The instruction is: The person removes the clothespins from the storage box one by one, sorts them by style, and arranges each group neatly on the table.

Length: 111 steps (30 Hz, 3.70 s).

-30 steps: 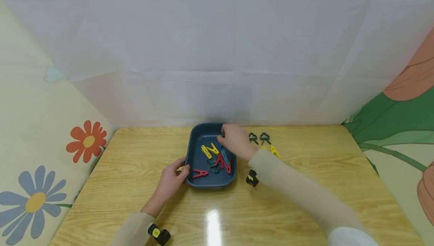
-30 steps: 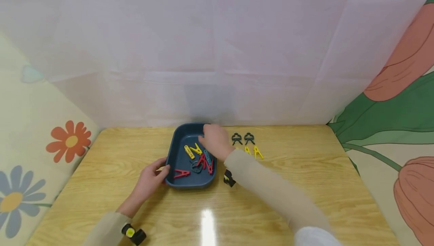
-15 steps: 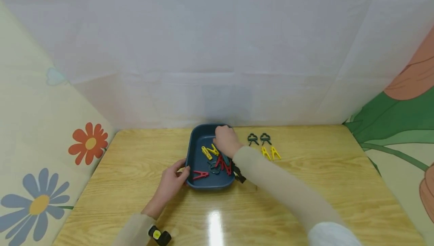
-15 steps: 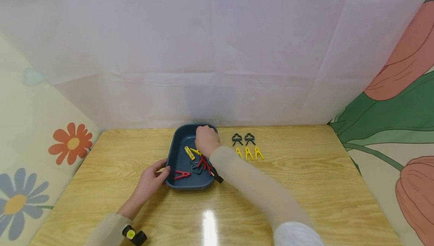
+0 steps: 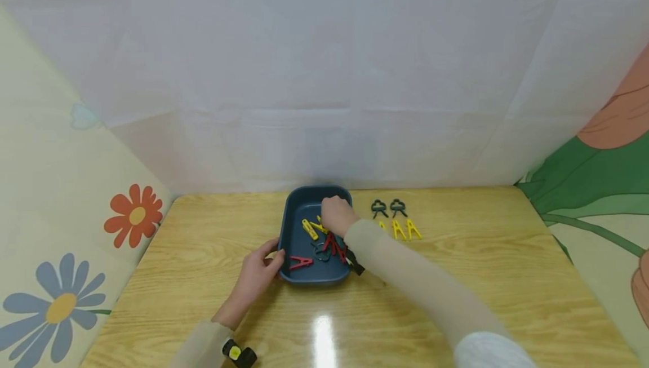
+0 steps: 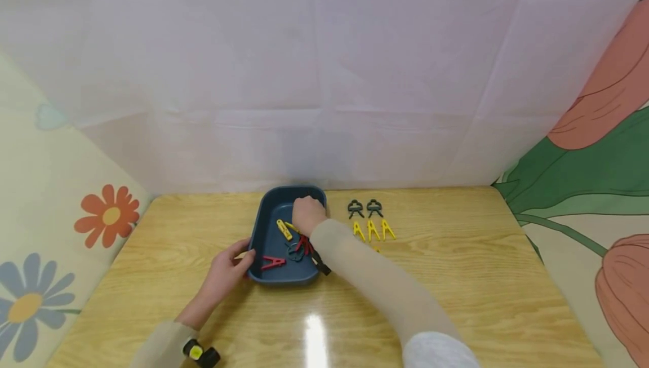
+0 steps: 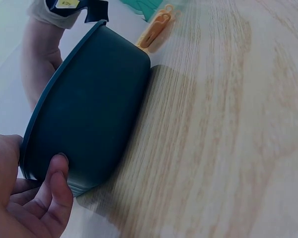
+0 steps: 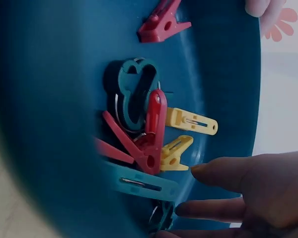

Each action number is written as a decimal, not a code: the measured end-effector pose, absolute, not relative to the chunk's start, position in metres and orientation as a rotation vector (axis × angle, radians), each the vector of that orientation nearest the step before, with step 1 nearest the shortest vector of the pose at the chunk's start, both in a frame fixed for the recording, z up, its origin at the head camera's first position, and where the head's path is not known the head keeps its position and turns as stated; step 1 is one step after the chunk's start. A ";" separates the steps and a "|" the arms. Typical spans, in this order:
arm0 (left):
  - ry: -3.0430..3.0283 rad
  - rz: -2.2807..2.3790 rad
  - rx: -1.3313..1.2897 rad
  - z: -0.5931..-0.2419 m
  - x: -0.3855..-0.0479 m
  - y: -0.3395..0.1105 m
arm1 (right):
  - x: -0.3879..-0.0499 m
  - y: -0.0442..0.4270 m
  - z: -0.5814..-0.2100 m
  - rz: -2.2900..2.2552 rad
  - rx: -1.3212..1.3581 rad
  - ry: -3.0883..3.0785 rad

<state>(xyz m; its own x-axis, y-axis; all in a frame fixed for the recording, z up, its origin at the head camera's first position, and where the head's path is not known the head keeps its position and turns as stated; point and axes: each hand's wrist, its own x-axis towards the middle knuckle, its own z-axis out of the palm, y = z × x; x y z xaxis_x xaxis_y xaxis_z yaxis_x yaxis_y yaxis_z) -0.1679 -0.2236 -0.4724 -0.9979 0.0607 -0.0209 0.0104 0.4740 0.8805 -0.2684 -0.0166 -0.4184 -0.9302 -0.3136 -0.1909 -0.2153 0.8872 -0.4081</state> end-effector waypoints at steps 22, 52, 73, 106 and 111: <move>2.652 1.593 0.071 -0.474 -0.167 -0.227 | -0.293 -0.012 -0.440 -0.424 -0.609 2.790; 2.638 1.617 0.085 -0.475 -0.168 -0.225 | -0.295 -0.004 -0.444 0.105 -0.854 2.837; 2.671 1.556 0.056 -0.475 -0.168 -0.224 | -0.297 -0.002 -0.444 0.097 -0.877 2.825; 2.636 1.597 0.065 -0.475 -0.168 -0.225 | -0.297 -0.001 -0.442 0.103 -0.965 2.833; 2.633 1.589 0.059 -0.476 -0.169 -0.225 | -0.298 0.000 -0.442 0.097 -0.955 2.853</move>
